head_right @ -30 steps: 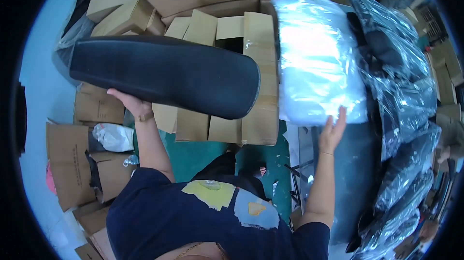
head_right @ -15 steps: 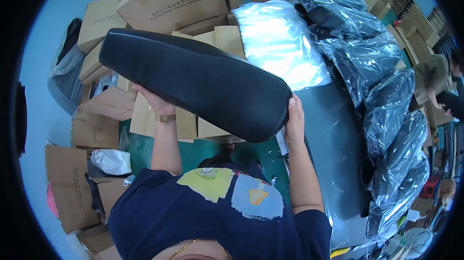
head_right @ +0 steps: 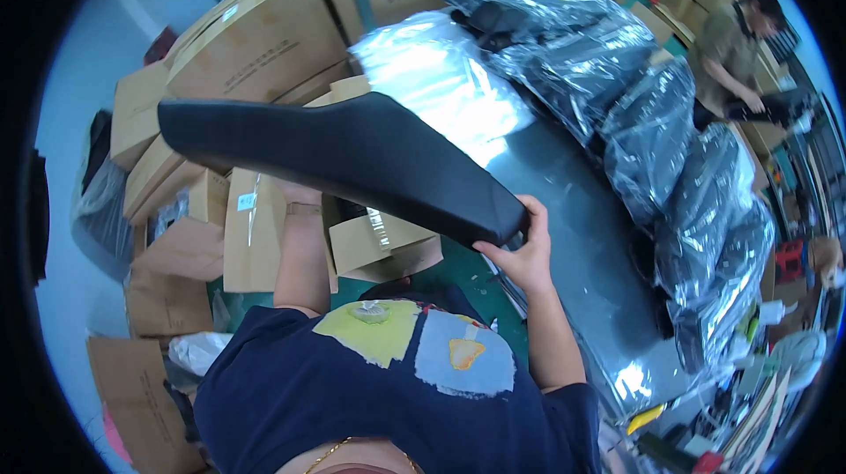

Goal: Packing electric bike seat pads into plastic bags in a manufacturing warehouse.

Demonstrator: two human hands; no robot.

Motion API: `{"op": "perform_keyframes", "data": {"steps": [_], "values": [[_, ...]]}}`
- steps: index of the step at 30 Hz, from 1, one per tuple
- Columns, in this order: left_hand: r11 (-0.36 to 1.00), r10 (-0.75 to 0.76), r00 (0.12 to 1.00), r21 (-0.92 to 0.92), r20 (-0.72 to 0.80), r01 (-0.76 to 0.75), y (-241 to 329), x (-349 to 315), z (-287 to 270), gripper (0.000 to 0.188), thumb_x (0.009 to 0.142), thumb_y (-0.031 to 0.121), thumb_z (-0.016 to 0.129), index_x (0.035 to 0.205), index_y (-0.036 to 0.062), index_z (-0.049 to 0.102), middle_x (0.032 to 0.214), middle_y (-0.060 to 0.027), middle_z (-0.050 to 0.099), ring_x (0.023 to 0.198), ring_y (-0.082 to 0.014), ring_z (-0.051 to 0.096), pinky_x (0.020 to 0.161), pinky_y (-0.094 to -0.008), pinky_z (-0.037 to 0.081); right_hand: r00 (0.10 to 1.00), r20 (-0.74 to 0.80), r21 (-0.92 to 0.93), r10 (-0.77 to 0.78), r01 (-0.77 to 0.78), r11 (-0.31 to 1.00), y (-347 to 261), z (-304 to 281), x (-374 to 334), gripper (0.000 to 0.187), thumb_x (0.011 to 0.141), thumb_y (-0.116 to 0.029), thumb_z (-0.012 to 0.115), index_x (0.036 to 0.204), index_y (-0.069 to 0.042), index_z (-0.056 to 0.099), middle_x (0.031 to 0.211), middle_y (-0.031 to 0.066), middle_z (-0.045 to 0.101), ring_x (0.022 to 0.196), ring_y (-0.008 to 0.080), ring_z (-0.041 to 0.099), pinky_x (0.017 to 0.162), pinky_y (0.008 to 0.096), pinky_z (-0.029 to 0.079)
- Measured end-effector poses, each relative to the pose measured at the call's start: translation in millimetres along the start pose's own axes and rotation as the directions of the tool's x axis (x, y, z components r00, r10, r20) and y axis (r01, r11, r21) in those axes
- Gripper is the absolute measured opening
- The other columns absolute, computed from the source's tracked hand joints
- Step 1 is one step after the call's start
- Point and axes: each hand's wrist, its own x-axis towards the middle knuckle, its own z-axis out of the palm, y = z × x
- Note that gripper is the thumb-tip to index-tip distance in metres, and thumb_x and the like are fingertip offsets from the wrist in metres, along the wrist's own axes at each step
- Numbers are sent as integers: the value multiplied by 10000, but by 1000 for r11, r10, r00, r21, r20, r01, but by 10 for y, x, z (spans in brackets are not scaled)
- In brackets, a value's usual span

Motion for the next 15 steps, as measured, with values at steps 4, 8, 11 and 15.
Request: {"op": "perform_keyframes", "data": {"steps": [4, 8, 11, 15], "values": [[996, 84, 981, -45, 174, -77, -24, 28, 287, 513, 985, 410, 281, 1329, 53, 415, 1331, -117, 470, 1228, -282, 425, 1056, -430, 320, 999, 45, -88, -20, 24, 996, -39, -113, 49, 723, 610, -64, 828, 1226, -45, 450, 1160, 85, 531, 1079, 184, 527, 908, 329, 443], [993, 92, 987, 61, 133, -101, 56, 340, 607, 465, 989, 360, 303, 1302, 41, 433, 1299, -117, 489, 1190, -274, 451, 1023, -401, 353, 991, -2, -51, 136, -136, 989, 312, -277, -8, 394, 817, -26, 651, 1190, -6, 525, 1158, 126, 576, 1033, 186, 583, 807, 298, 510], [997, 26, 949, 60, 314, -47, 383, 585, 762, 402, 992, 301, 329, 1255, 30, 468, 1241, -112, 529, 1126, -257, 494, 972, -365, 404, 951, 78, 189, 300, -310, 932, 292, -462, -61, 329, 867, -67, 610, 1178, 0, 526, 1075, 141, 609, 975, 193, 611, 774, 304, 526], [253, 174, 866, 829, 468, -499, 192, 271, 1471, 363, 804, 421, 668, 849, 64, 614, 819, -18, 615, 725, -202, 588, 718, -314, 454, 952, 118, 282, 283, -306, 910, -36, -630, 2, 323, 945, -228, 512, 1177, -3, 521, 1046, 151, 618, 947, 216, 621, 755, 321, 531]]}}
